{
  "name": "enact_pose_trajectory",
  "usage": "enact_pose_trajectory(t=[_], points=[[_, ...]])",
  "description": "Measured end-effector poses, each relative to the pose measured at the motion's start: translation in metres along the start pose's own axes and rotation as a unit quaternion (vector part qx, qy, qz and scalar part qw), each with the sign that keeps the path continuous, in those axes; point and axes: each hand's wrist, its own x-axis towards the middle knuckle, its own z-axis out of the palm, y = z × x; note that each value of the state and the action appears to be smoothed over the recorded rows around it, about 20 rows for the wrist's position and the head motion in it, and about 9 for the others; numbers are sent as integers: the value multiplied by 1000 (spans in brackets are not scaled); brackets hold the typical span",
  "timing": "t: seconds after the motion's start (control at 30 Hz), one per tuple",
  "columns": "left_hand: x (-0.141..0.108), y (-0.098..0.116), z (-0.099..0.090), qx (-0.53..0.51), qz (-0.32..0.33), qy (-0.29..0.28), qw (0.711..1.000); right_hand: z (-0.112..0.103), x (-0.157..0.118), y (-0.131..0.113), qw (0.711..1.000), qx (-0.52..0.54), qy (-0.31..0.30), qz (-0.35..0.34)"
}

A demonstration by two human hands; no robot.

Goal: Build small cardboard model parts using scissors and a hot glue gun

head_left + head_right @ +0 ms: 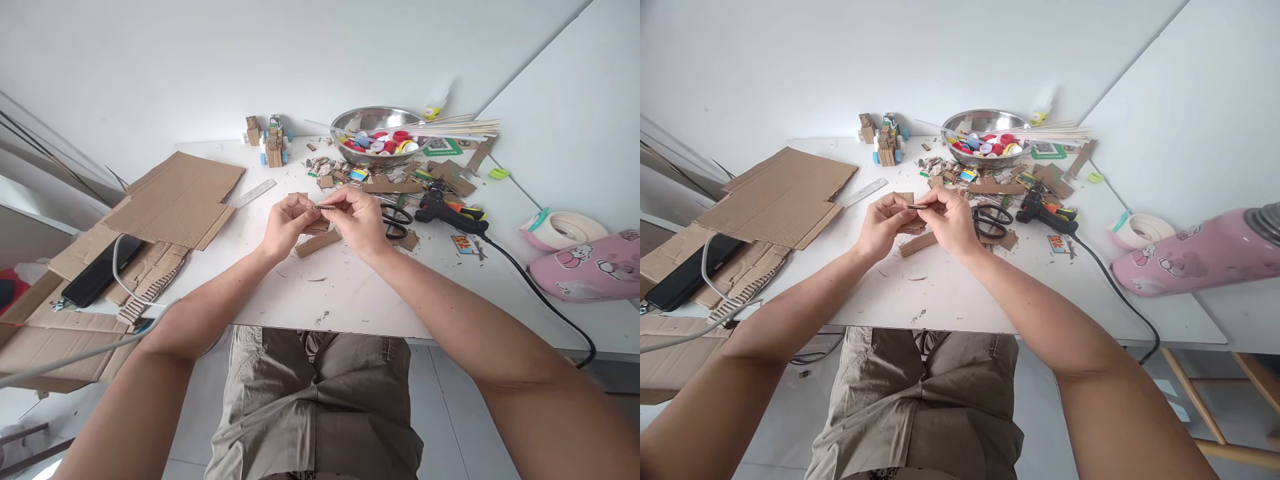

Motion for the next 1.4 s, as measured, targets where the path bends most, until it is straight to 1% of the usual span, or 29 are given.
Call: enact_pose_trajectory(t=[0.1, 0.3, 0.4, 0.47, 0.53, 0.6, 0.73, 0.87, 1.03, 1.13, 1.2, 1.27, 1.33, 1.4], points=[[0, 0, 0, -2, -12, 16, 1000, -2, -1, -1, 999, -24, -9, -21], [1, -4, -3, -2, -11, 42, 999, -1, -3, 1, 994, -68, 1, -82], [1, -5, -2, -5, -13, 56, 998, -4, 0, 2, 990, -78, -18, -112], [1, -5, -2, -6, -11, 62, 998, -7, 2, 1, 989, -83, -39, -116], [2, -4, -1, -8, 1, 64, 998, -10, 5, -2, 989, -80, -59, -109], [2, -2, -1, -3, 16, 57, 998, -12, 8, -5, 992, -55, -73, -83], [-1, 1, -1, 18, 40, 31, 999, -13, 14, -8, 994, 33, -99, 11], [-5, 1, 3, 32, 34, 51, 998, -13, 17, -9, 981, 106, -145, 71], [-9, -1, 6, 32, 24, 71, 997, -13, 15, -9, 973, 118, -148, 134], [-7, 0, 5, 33, 25, 68, 997, -12, 14, -9, 980, 103, -123, 120], [-5, 2, 4, 25, 21, 61, 998, -13, 15, -8, 987, 89, -99, 91], [-3, 5, 3, 12, 4, 54, 998, -14, 15, -8, 992, 68, -82, 64], [-2, 7, 2, 2, -17, 50, 999, -16, 15, -9, 994, 47, -81, 48], [-1, 9, 1, 2, -24, 54, 998, -18, 15, -9, 995, 30, -90, 43]])
